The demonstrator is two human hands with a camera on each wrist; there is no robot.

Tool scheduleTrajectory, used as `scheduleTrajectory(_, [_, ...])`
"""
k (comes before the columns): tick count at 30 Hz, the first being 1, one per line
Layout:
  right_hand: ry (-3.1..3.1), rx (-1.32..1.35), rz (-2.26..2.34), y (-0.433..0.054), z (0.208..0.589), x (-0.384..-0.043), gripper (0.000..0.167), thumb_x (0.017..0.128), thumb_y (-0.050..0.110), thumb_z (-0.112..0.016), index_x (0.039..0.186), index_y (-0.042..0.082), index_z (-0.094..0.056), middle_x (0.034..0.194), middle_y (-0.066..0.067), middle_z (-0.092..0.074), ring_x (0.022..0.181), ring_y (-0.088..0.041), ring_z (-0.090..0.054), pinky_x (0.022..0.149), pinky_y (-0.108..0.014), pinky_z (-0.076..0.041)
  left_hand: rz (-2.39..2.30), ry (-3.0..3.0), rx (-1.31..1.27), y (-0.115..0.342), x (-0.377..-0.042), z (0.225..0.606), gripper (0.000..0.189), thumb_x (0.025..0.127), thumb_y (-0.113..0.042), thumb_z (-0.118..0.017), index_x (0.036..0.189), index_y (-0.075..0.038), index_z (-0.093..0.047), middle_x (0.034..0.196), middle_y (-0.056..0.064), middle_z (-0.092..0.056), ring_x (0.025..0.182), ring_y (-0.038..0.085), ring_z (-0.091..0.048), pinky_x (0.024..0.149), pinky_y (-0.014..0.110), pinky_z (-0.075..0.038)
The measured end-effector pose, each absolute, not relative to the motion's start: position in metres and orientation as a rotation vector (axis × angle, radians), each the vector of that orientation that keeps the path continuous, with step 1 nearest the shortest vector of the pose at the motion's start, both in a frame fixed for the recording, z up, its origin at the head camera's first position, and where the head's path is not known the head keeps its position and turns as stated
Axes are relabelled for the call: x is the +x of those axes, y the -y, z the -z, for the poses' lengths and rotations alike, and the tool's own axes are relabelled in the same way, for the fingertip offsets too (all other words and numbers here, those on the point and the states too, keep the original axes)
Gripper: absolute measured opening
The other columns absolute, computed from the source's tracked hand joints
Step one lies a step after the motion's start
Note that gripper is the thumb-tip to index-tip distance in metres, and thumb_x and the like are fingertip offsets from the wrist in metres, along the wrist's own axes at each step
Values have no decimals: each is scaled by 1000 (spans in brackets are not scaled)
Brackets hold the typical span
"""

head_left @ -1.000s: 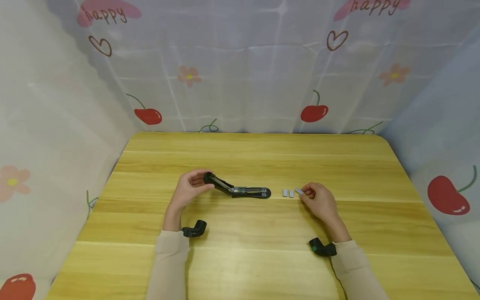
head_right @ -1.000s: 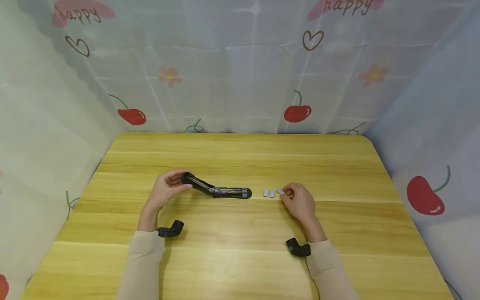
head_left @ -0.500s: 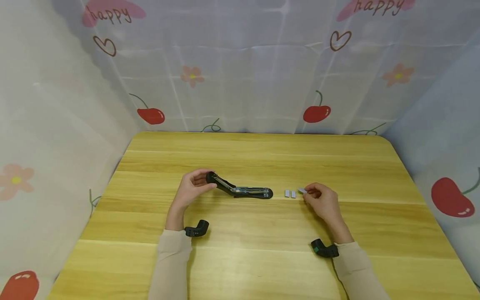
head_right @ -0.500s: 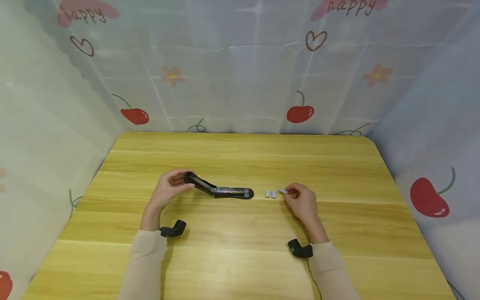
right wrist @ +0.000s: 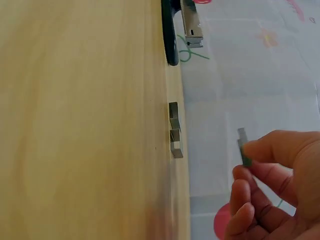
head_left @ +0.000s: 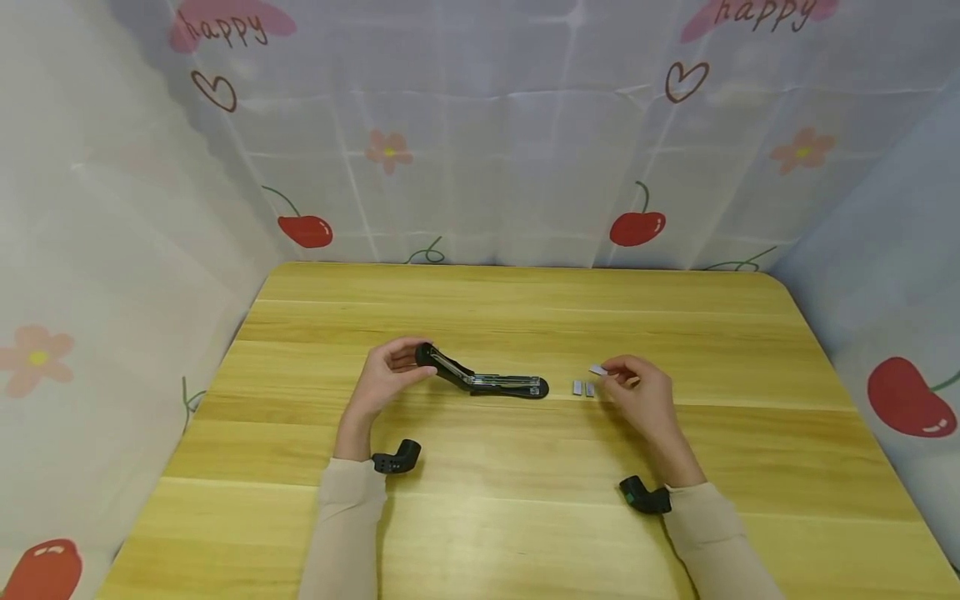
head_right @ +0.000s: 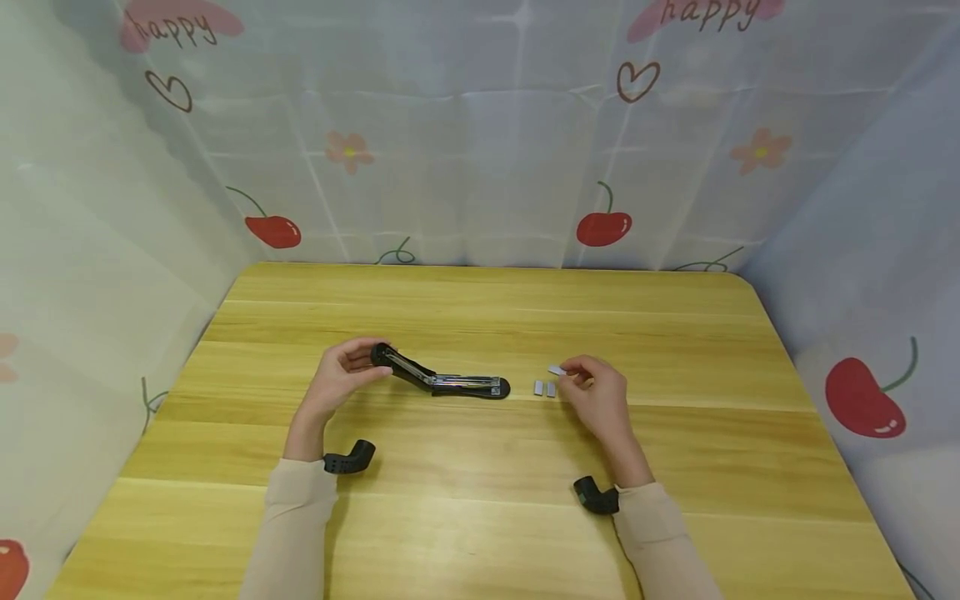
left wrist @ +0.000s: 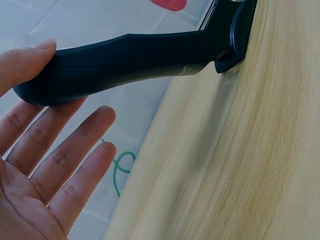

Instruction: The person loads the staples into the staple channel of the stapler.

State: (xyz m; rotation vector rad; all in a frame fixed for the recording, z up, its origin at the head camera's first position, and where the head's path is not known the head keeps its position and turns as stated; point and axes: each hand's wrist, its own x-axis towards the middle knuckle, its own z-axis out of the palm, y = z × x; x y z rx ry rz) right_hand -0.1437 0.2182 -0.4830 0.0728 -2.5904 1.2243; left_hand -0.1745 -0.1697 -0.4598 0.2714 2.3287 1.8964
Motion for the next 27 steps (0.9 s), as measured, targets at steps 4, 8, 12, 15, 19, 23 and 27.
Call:
scheduleTrajectory(4, [2586, 154, -1251, -203, 476, -149, 11, 83, 3, -72, 94, 4, -73, 86, -11, -68, 74, -12, -55, 60, -18, -44, -1901, -2327, 270, 171, -174, 460, 48, 84, -7, -76, 128, 4, -60, 120, 24, -65, 107, 34, -64, 88, 23, -53])
scheduleTrajectory(8, [2604, 231, -1245, -186, 472, -155, 10, 84, 5, -73, 94, 7, -74, 86, -9, -68, 74, -17, -56, 59, -21, -42, -1903, -2325, 269, 171, -174, 460, 48, 84, -7, -76, 128, 3, -61, 121, 24, -64, 108, 36, -63, 90, 26, -54])
scheduleTrajectory(12, [2624, 302, -1232, -169, 470, -162, 9, 84, 8, -74, 94, 8, -75, 86, -8, -68, 73, -18, -55, 58, -23, -41, -1892, -2331, 262, 171, -175, 460, 46, 84, -7, -76, 127, 1, -62, 121, 23, -64, 109, 36, -63, 94, 33, -54])
scheduleTrajectory(15, [2639, 354, -1230, -158, 469, -165, 9, 84, 7, -74, 94, 7, -74, 87, -8, -68, 73, -19, -56, 61, -26, -42, -1885, -2329, 261, 171, -175, 460, 47, 84, -9, -76, 128, 0, -62, 121, 23, -64, 110, 35, -63, 96, 39, -53])
scheduleTrajectory(19, [2668, 417, -1245, -145, 467, -167, 10, 84, 7, -73, 94, 7, -74, 88, -8, -68, 75, -20, -56, 64, -29, -44, -1884, -2328, 269, 170, -176, 461, 47, 85, -10, -76, 129, 0, -61, 121, 23, -64, 109, 36, -62, 97, 43, -52])
scheduleTrajectory(23, [2698, 474, -1264, -133, 466, -169, 8, 86, 8, -72, 94, 8, -74, 90, -7, -69, 75, -19, -56, 65, -31, -46, -1879, -2343, 275, 171, -176, 461, 46, 85, -10, -76, 129, -1, -62, 122, 22, -64, 109, 33, -63, 98, 44, -51])
scheduleTrajectory(27, [2724, 521, -1244, -123, 470, -173, 9, 86, 10, -72, 95, 9, -73, 92, -5, -70, 74, -16, -57, 64, -29, -47, -1876, -2352, 276, 171, -177, 462, 47, 85, -10, -76, 129, 0, -61, 122, 22, -64, 109, 32, -63, 98, 45, -51])
